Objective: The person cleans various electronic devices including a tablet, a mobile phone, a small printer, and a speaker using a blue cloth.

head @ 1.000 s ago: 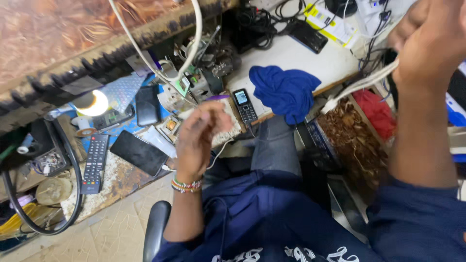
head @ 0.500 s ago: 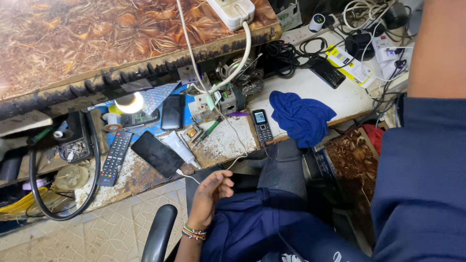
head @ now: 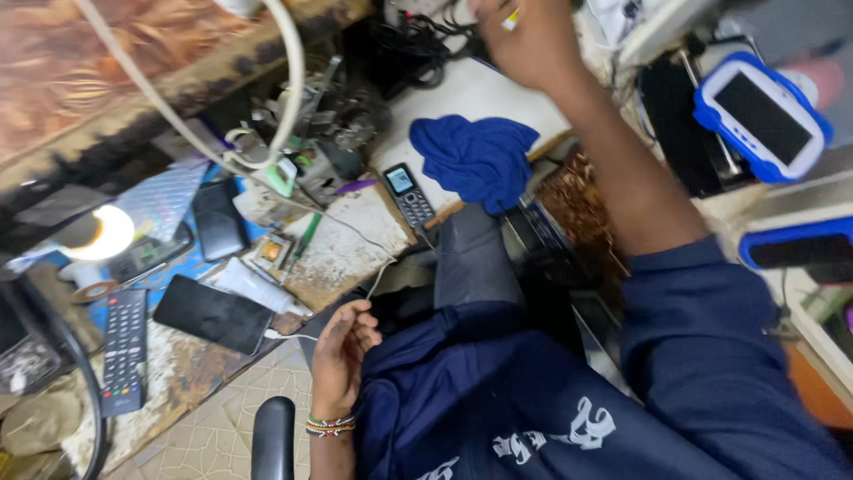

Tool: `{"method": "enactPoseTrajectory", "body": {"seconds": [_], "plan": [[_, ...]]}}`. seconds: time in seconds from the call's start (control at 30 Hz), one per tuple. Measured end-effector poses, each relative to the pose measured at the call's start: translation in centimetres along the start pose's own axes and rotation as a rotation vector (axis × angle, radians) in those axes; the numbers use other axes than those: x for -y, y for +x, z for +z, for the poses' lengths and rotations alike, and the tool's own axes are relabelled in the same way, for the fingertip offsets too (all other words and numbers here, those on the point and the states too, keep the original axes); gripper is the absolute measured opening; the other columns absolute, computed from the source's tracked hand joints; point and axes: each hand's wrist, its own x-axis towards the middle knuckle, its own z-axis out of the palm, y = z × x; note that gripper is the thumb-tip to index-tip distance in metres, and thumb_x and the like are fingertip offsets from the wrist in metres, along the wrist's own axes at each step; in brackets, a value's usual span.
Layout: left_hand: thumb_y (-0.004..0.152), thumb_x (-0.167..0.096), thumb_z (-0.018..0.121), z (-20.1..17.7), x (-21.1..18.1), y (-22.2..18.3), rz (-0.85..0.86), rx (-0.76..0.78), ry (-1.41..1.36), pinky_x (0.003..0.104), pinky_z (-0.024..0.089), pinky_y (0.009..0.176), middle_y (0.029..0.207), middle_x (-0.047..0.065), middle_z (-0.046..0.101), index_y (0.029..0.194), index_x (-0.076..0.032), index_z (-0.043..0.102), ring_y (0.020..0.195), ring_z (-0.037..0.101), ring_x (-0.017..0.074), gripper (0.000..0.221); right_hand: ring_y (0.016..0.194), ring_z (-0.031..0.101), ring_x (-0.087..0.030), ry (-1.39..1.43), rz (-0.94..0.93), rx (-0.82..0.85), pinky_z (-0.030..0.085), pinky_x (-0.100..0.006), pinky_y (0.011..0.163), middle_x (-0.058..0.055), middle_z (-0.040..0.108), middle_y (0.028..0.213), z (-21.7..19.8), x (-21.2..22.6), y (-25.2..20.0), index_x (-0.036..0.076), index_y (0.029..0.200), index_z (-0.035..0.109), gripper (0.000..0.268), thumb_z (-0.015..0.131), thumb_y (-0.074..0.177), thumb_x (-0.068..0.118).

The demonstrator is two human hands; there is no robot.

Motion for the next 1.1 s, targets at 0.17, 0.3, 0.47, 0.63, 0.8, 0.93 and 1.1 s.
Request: {"method": "enactPoseTrajectory", "body": {"seconds": [0.17,0.3,0.47,0.63,0.8,0.93,1.1], "plan": [[0.105,-0.022,0.054,-0.5,0.5,0.0,-0.049,0.012,0.035,0.028,0.052,0.068,0.091,0.012,0.068,0.121,0.004,0.064,0.072,0.063,0.0182,0.032,0.152,0.007,-0.046,0.239,0.331,0.648,0.008,-0.071,0.117,-0.012,0.012,0.171,5.3,6.1,-12.7,0.028,0.160,0.037,0.079,0.019,0.096,0.072],[0.104,-0.023,0.056,-0.4,-0.4,0.4,-0.076,0.008,0.059,0.028,0.051,0.070,0.093,0.013,0.067,0.124,0.004,0.062,0.073,0.063,0.0187,0.034,0.148,0.037,-0.032,0.088,0.090,0.204,0.022,-0.058,0.119,-0.009,0.045,0.160,8.1,6.3,-16.8,0.015,0.155,0.050,0.057,0.041,0.111,0.049],[0.104,-0.023,0.055,0.8,-0.8,0.9,-0.030,-0.001,0.088,0.028,0.051,0.072,0.092,0.012,0.064,0.123,0.002,0.063,0.075,0.062,0.0179,0.032,0.114,0.044,-0.037,0.075,0.322,0.046,0.043,-0.053,0.093,-0.016,0.043,0.130,9.5,2.8,-15.4,0.015,0.140,0.052,0.048,0.064,0.104,0.045],[0.102,-0.023,0.057,3.3,1.2,0.4,-0.027,0.074,0.079,0.028,0.051,0.072,0.093,0.012,0.066,0.123,0.004,0.063,0.075,0.063,0.0183,0.034,0.096,0.060,-0.032,0.220,0.365,-0.165,0.049,-0.044,0.077,-0.010,0.063,0.108,10.8,3.2,-14.0,0.013,0.122,0.059,0.024,0.061,0.105,0.029],[0.103,-0.025,0.054,4.9,1.9,0.1,-0.145,0.157,0.197,0.029,0.050,0.076,0.099,0.014,0.069,0.129,0.004,0.062,0.078,0.064,0.0189,0.040,0.101,0.073,-0.033,1.470,1.246,-0.527,0.066,-0.041,0.082,-0.016,0.074,0.113,6.4,1.4,-15.4,0.009,0.107,0.072,0.019,0.065,0.095,0.022],[0.102,-0.025,0.054,5.6,1.2,0.8,-0.134,0.192,0.261,0.030,0.051,0.078,0.099,0.015,0.069,0.130,0.005,0.062,0.079,0.065,0.0201,0.042,0.105,0.073,-0.033,1.550,1.261,-0.555,0.064,-0.042,0.088,-0.018,0.072,0.117,0.9,-0.9,-20.5,0.007,0.113,0.070,0.036,0.065,0.087,0.032],[0.100,-0.024,0.055,7.4,1.2,3.8,-0.202,0.258,0.303,0.028,0.051,0.076,0.098,0.015,0.068,0.129,0.005,0.064,0.079,0.064,0.0201,0.042,0.111,0.071,-0.034,1.623,1.261,-0.611,0.063,-0.043,0.096,-0.020,0.071,0.123,-6.6,-6.4,-24.1,0.004,0.121,0.067,0.059,0.066,0.077,0.044]]}}
